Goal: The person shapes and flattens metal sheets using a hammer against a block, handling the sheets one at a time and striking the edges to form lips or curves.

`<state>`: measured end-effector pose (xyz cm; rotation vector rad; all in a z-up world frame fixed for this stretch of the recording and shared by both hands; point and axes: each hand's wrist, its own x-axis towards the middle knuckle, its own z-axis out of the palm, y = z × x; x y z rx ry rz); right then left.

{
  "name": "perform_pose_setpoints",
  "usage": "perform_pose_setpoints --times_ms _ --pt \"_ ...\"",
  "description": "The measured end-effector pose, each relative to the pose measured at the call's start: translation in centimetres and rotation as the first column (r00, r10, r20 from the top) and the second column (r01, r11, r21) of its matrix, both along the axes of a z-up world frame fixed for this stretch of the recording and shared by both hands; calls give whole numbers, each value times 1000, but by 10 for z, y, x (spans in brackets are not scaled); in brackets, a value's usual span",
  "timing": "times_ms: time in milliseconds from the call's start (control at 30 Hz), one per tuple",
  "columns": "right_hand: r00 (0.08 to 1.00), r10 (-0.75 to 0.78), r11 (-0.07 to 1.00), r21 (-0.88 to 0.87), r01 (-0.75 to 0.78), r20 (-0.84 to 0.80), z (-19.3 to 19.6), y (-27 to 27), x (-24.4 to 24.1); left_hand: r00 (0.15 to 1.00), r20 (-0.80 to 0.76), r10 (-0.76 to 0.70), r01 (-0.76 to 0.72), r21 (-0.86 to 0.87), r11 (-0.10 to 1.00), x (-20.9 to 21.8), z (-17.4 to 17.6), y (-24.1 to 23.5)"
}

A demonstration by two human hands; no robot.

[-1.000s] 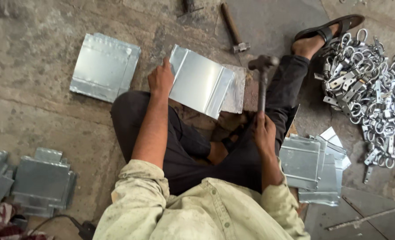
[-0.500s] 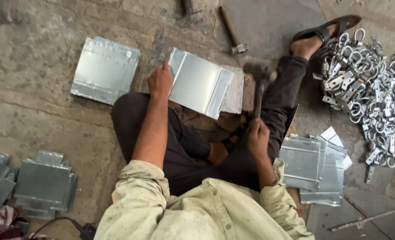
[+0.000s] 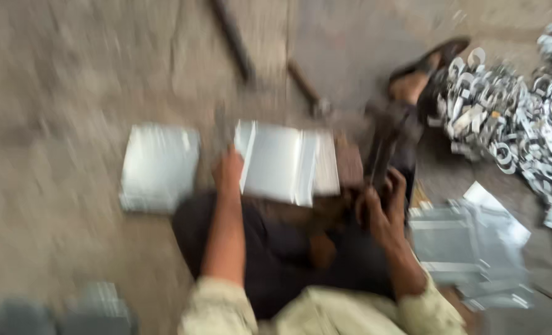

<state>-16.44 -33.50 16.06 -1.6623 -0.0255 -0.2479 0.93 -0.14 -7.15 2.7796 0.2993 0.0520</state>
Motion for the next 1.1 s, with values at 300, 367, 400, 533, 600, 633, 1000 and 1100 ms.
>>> perform_pose_setpoints --times_ms 300,367,400,533,600,633,1000,1100 --pt "964 -172 985 -31 170 -203 -54 12 21 996 -67 51 -52 -18 998 6 -4 3" --pt "947 -170 984 9 180 -271 -55 6 17 996 -93 10 -15 -56 998 -2 9 0" --pt "940 -150 985 33 168 -306 -54 7 20 998 -60 14 -16 -35 999 5 18 1" --pt "979 -131 988 55 142 -158 -44 0 10 999 -38 38 -39 -24 999 -10 26 -8" --pt "976 -200 977 60 206 -90 -38 0 11 998 -46 44 -46 -47 998 1 29 -5" --pt "982 -188 981 55 188 4 -38 0 10 997 -66 45 -49 -63 997 0 27 -4" --pt "987 -106 832 -554 21 -121 -105 -30 88 997 -59 43 -52 -164 985 8 39 -6" --pt "976 -218 912 -361 197 -17 -82 -32 57 993 -113 45 -60 -135 989 -5 32 -10"
